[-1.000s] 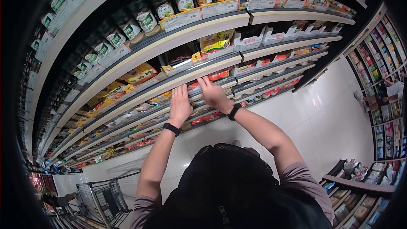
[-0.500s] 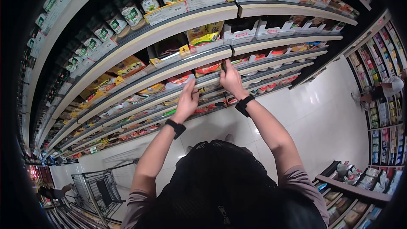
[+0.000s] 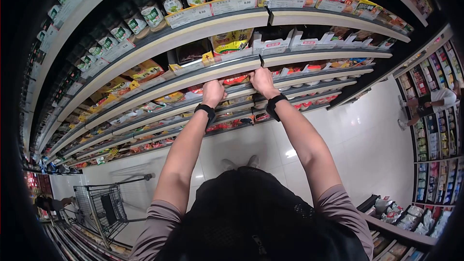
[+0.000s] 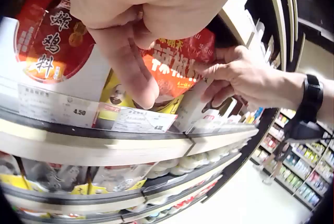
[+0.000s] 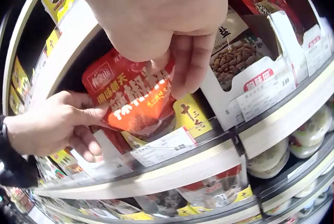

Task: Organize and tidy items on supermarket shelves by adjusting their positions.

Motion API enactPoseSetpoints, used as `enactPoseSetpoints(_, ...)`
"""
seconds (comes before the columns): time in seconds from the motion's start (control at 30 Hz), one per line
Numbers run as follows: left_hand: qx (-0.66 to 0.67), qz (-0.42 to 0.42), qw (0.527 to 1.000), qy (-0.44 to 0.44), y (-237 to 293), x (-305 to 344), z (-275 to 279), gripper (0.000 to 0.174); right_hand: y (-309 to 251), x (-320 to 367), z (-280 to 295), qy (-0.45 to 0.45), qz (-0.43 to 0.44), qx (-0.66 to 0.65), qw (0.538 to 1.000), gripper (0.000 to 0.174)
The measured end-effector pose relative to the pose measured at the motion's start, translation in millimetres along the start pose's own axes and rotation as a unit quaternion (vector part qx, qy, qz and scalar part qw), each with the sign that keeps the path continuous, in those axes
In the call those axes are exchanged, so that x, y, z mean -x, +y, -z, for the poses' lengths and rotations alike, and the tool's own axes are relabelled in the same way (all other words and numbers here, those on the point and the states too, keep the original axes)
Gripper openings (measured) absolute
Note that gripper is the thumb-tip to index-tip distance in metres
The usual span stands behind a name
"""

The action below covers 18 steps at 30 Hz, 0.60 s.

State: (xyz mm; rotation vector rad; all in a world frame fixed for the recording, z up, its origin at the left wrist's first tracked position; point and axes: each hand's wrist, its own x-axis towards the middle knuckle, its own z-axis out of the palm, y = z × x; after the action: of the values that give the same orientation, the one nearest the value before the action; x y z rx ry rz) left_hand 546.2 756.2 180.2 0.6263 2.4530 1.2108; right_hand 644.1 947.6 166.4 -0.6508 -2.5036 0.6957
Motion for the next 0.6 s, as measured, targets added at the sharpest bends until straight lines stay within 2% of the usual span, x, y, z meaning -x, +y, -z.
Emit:
enactPoseSetpoints(0.03,-0.024,-0.013,1.000,-0.012,-2,-2,1,0.020,1,0,0,-0.007,0.023,0.034,0.999,0.020)
enactPoseSetpoints(0.07,0.006,-0.019,1.000,0.006,11,6,7,0.020,6,-1,-5,-0.013,0.047,0.070,0.996,0.020)
enactPoseSetpoints(0.17,0.002,-0.066,0.998,0.013,-18,-13,-4,0.018,15,-9,-13,-0.025,0.076,0.137,0.987,0.018)
enactPoseSetpoints(0.2,0.027,-0.013,0.999,-0.015,-24,-16,-5,0.021,13,-7,-13,-0.008,0.082,0.139,0.987,0.018)
enactPoseSetpoints(0.27,-0.015,-0.078,0.997,0.004,-36,-21,0,0.027,8,-6,-13,0.001,0.085,0.145,0.986,0.020)
enactPoseSetpoints(0.37,-0.037,-0.168,0.985,0.004,-45,-14,9,0.041,6,0,-6,-0.019,0.047,0.098,0.994,0.023)
enactPoseSetpoints(0.43,-0.052,-0.233,0.971,0.033,-42,-10,8,0.041,18,-2,-1,-0.081,0.030,0.040,0.995,0.022)
enactPoseSetpoints(0.47,-0.061,-0.197,0.978,0.034,-51,-17,0,0.038,18,-3,5,-0.111,0.029,0.012,0.993,0.021)
enactPoseSetpoints(0.53,-0.047,-0.189,0.980,0.044,-55,-19,-8,0.036,20,-5,9,-0.166,0.013,-0.033,0.985,0.019)
enactPoseSetpoints(0.6,-0.060,-0.246,0.963,0.096,-60,-25,-17,0.030,16,-10,7,-0.157,0.030,0.017,0.987,0.018)
